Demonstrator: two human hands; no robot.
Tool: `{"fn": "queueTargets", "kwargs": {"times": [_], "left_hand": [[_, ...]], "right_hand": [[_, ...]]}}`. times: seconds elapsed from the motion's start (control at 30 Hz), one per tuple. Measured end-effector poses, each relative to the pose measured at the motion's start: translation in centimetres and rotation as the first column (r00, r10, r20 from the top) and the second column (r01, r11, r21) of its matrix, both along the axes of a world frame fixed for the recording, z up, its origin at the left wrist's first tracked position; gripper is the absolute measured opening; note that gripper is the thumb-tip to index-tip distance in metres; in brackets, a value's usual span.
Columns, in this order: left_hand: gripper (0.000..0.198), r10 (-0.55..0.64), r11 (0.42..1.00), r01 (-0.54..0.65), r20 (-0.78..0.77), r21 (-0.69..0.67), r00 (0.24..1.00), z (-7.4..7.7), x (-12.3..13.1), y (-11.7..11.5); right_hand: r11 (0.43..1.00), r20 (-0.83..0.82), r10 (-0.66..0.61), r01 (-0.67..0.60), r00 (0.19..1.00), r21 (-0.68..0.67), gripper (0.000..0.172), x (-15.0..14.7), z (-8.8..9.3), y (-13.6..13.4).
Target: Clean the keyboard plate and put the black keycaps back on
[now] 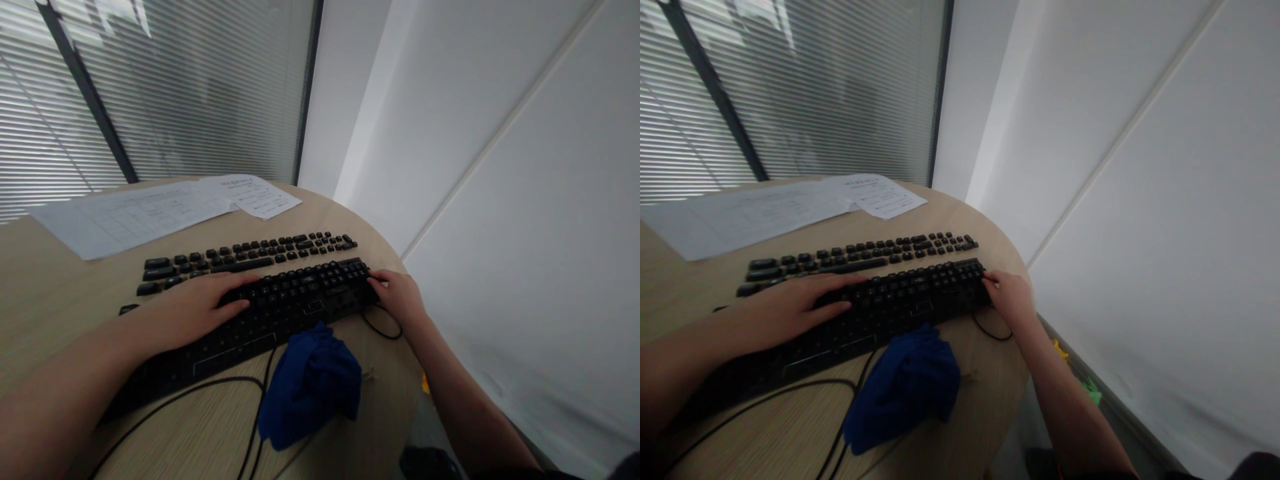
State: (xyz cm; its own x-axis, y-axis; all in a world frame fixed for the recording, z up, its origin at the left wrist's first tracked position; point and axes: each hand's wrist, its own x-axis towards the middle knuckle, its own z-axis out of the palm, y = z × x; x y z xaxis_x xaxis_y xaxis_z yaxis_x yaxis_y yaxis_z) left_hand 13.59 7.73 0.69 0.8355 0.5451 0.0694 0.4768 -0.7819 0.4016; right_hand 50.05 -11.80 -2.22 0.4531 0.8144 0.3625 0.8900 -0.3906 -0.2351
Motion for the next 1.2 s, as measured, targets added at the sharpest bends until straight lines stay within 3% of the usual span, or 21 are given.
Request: {"fn": "queueTargets", "kwargs": {"times": [0.33, 0.47, 0.57, 0.63, 0.8, 0.9, 1.07, 1.2], "left_hand": [[0.059, -0.018, 1.0, 0.018, -0.037, 0.013, 0.999, 0.2, 0.0, -0.1], [0.06, -0.005, 1.0, 0.005, -0.07, 0.001, 0.998, 0.6, 0.1, -0.4], [0.059, -0.008, 1.0, 0.009, -0.074, 0.013, 0.997, 0.6, 0.1, -0.4], [0.058, -0.008, 1.0, 0.008, -0.052, 0.014, 0.999, 0.4, 0.0, -0.2], [0.057, -0.012, 1.0, 0.012, -0.003, 0.0, 1.0, 0.2, -0.1, 0.0], [0.058, -0.023, 1.0, 0.023, 0.008, 0.009, 1.0, 0.5, 0.0, -0.4], [0.05, -0.008, 0.998, 0.008, -0.011, 0.055, 1.0, 2.7, -0.2, -1.9], [0.043, 0.144, 0.98, -0.159, 0.122, 0.123, 0.982, 4.8, -2.1, -1.7]], "right_hand": [[0.993, 0.099, 0.002, 0.01, 0.995, -0.118, 0.028, -0.3, 0.4, 0.5], [0.991, 0.033, 0.064, -0.067, 0.997, 0.112, 0.028, 0.5, -0.6, -0.1], [0.939, -0.107, 0.08, -0.039, 0.991, 0.343, 0.034, 1.5, -1.2, -0.2], [0.914, -0.128, 0.104, -0.044, 0.986, 0.403, 0.036, 2.1, -1.5, -0.1], [0.964, -0.089, 0.14, -0.115, 0.986, 0.242, 0.038, 2.4, -2.0, 0.2], [0.965, -0.064, 0.132, -0.114, 0.989, 0.235, 0.04, 2.4, -2.1, 0.1], [0.955, 0.036, 0.162, -0.166, 0.986, 0.244, 0.036, 2.7, -2.5, -0.4], [0.944, 0.086, 0.236, -0.249, 0.968, 0.217, 0.034, 4.1, -4.0, -0.4]]}}
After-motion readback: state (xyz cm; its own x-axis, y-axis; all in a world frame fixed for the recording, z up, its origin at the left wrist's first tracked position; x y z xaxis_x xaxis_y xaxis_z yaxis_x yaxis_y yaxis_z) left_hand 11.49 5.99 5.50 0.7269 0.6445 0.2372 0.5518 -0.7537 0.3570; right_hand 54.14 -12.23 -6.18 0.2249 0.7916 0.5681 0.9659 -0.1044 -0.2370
